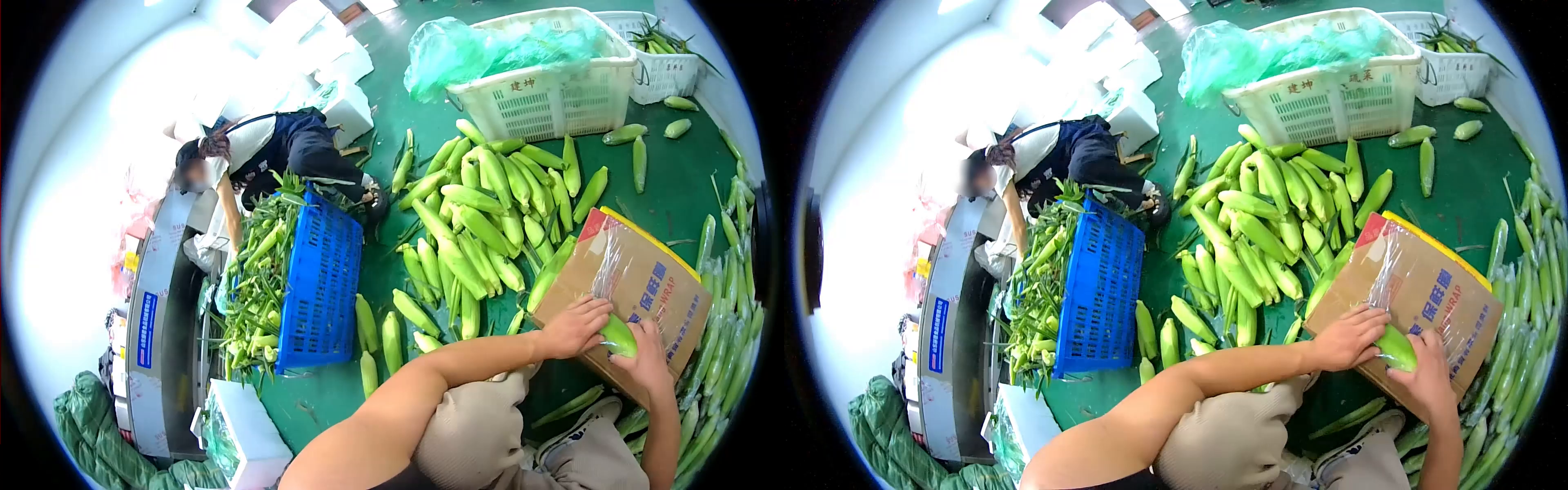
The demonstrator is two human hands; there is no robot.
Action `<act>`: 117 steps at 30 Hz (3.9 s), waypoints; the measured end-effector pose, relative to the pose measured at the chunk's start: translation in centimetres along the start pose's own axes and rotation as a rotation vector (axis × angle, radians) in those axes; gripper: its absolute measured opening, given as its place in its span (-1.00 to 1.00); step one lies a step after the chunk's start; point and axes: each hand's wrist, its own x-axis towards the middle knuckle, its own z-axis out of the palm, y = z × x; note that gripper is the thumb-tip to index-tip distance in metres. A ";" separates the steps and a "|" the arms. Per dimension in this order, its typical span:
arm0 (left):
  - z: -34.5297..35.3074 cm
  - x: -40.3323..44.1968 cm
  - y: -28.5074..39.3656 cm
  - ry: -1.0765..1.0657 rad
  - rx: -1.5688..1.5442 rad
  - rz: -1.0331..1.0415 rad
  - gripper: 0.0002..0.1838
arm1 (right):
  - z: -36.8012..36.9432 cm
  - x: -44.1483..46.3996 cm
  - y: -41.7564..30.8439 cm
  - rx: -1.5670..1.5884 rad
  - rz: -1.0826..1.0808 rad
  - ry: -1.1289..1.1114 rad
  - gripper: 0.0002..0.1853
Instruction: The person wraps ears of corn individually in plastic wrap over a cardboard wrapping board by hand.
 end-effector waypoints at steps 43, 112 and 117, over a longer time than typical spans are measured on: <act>-0.6 5.8 5.1 -1.441 -0.323 -0.152 -0.41 | 1.8 6.3 8.7 -0.328 -0.134 0.005 -0.31; 2.4 17.7 -1.4 -0.411 0.243 -0.030 -0.33 | 1.9 -7.4 10.9 0.248 0.270 0.798 -0.88; 1.9 18.0 -2.1 -0.426 0.183 -0.018 -0.35 | -1.2 -1.2 10.3 0.417 0.368 0.907 -0.81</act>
